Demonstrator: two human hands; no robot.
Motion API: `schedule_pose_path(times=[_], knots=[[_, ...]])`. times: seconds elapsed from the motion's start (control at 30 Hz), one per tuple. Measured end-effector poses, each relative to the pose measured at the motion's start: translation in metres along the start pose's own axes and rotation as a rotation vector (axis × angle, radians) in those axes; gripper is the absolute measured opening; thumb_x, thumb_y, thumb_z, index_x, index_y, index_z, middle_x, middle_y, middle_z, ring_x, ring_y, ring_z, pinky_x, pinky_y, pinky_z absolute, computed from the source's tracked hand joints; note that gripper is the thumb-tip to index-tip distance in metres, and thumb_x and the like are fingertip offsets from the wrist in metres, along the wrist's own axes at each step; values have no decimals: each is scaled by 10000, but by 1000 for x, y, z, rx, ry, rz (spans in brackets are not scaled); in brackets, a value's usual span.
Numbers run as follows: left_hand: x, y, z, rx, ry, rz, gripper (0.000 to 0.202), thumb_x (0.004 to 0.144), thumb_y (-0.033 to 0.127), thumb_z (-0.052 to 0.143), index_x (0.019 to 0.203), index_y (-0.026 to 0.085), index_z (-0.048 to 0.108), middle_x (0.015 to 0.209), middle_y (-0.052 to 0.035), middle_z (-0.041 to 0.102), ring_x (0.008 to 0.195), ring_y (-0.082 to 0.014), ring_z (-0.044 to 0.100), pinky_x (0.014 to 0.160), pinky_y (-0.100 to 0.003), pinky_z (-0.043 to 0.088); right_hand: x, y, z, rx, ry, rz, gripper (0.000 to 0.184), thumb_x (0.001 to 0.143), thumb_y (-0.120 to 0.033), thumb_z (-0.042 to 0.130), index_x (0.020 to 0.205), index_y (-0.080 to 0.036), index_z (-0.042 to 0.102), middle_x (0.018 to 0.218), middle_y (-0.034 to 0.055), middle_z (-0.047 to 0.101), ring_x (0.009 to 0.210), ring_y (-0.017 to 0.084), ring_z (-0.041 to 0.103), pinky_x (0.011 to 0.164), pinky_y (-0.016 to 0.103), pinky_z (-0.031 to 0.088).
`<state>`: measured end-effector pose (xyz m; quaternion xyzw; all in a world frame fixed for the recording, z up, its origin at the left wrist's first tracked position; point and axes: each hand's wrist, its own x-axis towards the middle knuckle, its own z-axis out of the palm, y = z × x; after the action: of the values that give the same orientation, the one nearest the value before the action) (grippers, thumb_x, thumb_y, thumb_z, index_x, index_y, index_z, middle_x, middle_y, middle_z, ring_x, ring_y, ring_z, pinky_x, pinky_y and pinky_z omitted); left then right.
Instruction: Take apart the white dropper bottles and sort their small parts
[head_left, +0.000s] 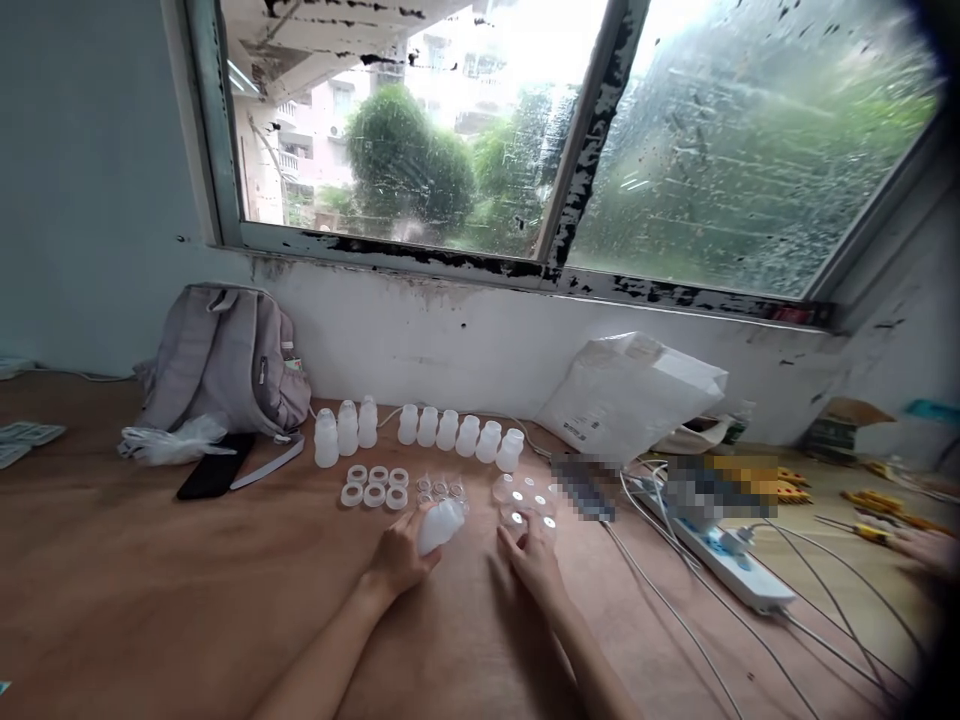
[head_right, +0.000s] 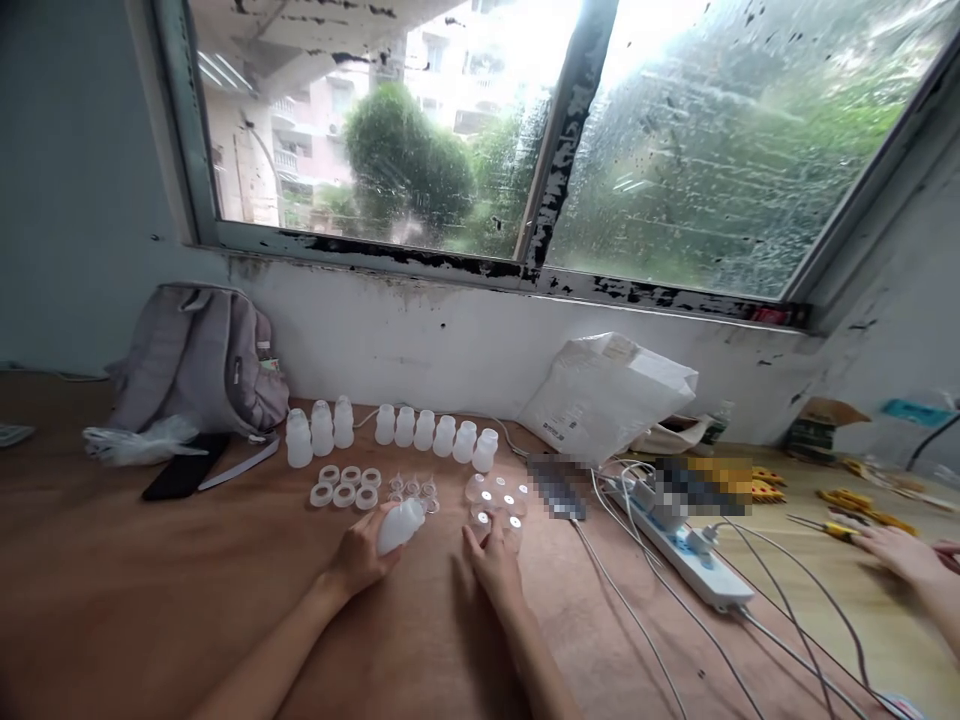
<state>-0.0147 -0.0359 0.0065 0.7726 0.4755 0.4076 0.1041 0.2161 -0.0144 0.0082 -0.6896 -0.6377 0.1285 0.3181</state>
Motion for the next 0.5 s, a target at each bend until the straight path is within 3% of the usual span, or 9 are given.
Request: schedule_pose_path(times=[0.17,0.27,0.37,0.5], knots=[[-1,2,-4,-40,11,-58,447,680,224,535,1117,212,442,1042,-68,577,943,-226,545,804,-336,436,-5,-11,10,-32,-10,68,603,656,-579,481,1106,-180,433,688,42,580,728,269,581,611,332,389],[0,2,-5,-71,42,-86,440,684,218,536,1116,210,450,1040,-69,579,950,-224,543,817,-342,429,1,-14,14,68,55,40,503,618,-571,537,929,-175,527,718,60,578,725,268,563,626,349,389],[3,2,-6,-141,74,-98,457,677,228,554,1120,200,447,1034,-74,576,942,-218,542,813,-336,428,12,-25,17,446,45,-20,411,602,-519,596,839,-184,572,701,42,569,658,215,546,588,319,407],[8,-1,-4,-221,120,-134,421,649,290,601,1039,164,507,953,-81,578,885,-217,544,786,-331,430,30,-55,17,1058,-183,50,390,623,-408,642,952,-209,574,853,42,583,668,163,549,531,267,431]])
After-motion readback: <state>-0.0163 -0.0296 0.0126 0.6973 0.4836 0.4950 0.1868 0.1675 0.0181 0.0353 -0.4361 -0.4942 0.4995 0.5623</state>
